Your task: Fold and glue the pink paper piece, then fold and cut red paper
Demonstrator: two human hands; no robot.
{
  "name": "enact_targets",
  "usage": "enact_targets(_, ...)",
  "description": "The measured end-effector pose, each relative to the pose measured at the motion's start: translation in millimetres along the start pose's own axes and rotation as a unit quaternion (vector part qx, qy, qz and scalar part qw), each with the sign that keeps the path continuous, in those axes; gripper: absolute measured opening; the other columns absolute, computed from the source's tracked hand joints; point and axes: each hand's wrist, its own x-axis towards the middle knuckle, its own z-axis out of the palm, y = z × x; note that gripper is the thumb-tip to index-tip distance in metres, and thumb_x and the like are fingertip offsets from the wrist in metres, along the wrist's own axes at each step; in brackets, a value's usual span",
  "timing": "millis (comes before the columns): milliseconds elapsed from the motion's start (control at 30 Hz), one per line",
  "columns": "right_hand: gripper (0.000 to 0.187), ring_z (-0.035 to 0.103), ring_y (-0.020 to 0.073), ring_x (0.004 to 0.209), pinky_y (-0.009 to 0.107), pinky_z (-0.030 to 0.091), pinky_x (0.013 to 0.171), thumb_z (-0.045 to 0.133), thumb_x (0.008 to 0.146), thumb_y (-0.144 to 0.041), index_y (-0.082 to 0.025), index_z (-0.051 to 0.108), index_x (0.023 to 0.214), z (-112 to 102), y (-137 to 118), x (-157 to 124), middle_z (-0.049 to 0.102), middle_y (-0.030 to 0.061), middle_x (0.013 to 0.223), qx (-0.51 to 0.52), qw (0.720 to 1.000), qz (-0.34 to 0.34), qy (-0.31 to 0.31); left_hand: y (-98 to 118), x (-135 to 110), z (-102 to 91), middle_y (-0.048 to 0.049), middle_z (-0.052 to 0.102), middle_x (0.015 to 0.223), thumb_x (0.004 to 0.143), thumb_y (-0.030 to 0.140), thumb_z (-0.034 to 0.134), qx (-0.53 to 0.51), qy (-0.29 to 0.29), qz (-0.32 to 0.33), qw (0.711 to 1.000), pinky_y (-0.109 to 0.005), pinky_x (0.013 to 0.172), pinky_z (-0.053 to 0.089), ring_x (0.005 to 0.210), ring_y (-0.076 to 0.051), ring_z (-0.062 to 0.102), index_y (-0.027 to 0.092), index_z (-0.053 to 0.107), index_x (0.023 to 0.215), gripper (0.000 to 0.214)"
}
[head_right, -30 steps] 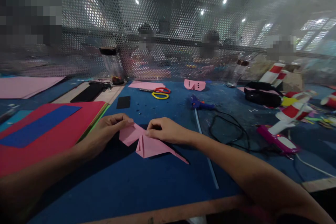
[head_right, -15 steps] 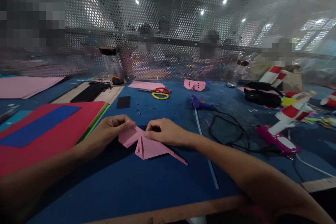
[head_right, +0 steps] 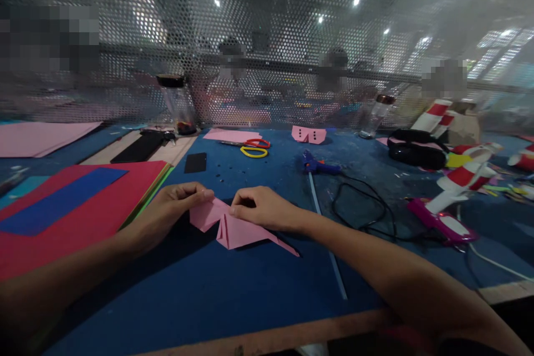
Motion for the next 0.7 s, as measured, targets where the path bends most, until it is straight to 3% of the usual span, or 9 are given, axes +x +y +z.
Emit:
enact_targets(133, 0.017, 0.057, 0.0143, 0.076, 0.026, 0.040, 0.069, 0.059, 0.094, -0.031, -0.017, 0.067, 0.087, 0.7, 1.2, 0.2, 0.066, 0.0001, 0.084, 0.012, 1.000, -0.002, -0.001, 1.8, 0.5, 1.6, 0.0031, 0.057, 0.063, 0.082, 0.050, 0.075, -0.005, 0.001, -0.010, 1.000, -0.023, 0.054, 0.031, 0.059, -0.011, 0.046, 0.017, 0.069, 0.072, 0.035)
enact_targets(333, 0.017, 0.056, 0.0140, 0.075, 0.026, 0.039, 0.067, 0.059, 0.093, -0.031, -0.017, 0.067, 0.087, 1.6, 1.8, 0.0, 0.066, 0.0005, 0.084, 0.009, 1.000, 0.003, 0.005, 4.3, -1.7, 1.1, 0.0045, 0.053, 0.059, 0.081, 0.048, 0.077, -0.018, 0.005, -0.012, 1.000, -0.022, 0.054, 0.031, 0.057, -0.010, 0.043, 0.017, 0.063, 0.063, 0.039)
enact_targets(433, 0.019, 0.054, 0.0137, 0.073, 0.026, 0.039, 0.065, 0.059, 0.094, -0.033, -0.017, 0.066, 0.086, 1.5, 0.8, 0.5, 0.064, 0.0003, 0.082, 0.020, 1.000, 0.010, 0.019, 2.7, -1.7, 0.6, 0.0021, 0.058, 0.064, 0.085, 0.050, 0.073, -0.039, -0.002, -0.022, 0.999, -0.022, 0.055, 0.035, 0.060, -0.011, 0.049, 0.017, 0.068, 0.070, 0.037)
enact_targets(567, 0.018, 0.056, 0.0155, 0.079, 0.028, 0.041, 0.070, 0.058, 0.094, -0.032, -0.017, 0.065, 0.087, 0.4, 2.3, 4.2, 0.066, 0.0020, 0.085, 0.040, 0.997, 0.012, 0.073, -2.2, 0.0, 1.6, -0.0049, 0.069, 0.081, 0.087, 0.055, 0.068, -0.105, -0.036, -0.034, 0.993, -0.030, 0.070, 0.053, 0.074, -0.019, 0.063, 0.016, 0.073, 0.086, 0.039)
enact_targets(700, 0.021, 0.055, 0.0149, 0.075, 0.028, 0.043, 0.071, 0.060, 0.092, -0.036, -0.018, 0.064, 0.084, -0.3, 4.8, 8.0, 0.063, 0.0006, 0.082, 0.089, 0.986, 0.017, 0.141, -3.7, 0.7, 5.8, -0.0056, 0.071, 0.090, 0.080, 0.041, 0.082, -0.204, -0.050, -0.049, 0.976, -0.035, 0.085, 0.058, 0.086, -0.020, 0.068, 0.017, 0.074, 0.089, 0.027)
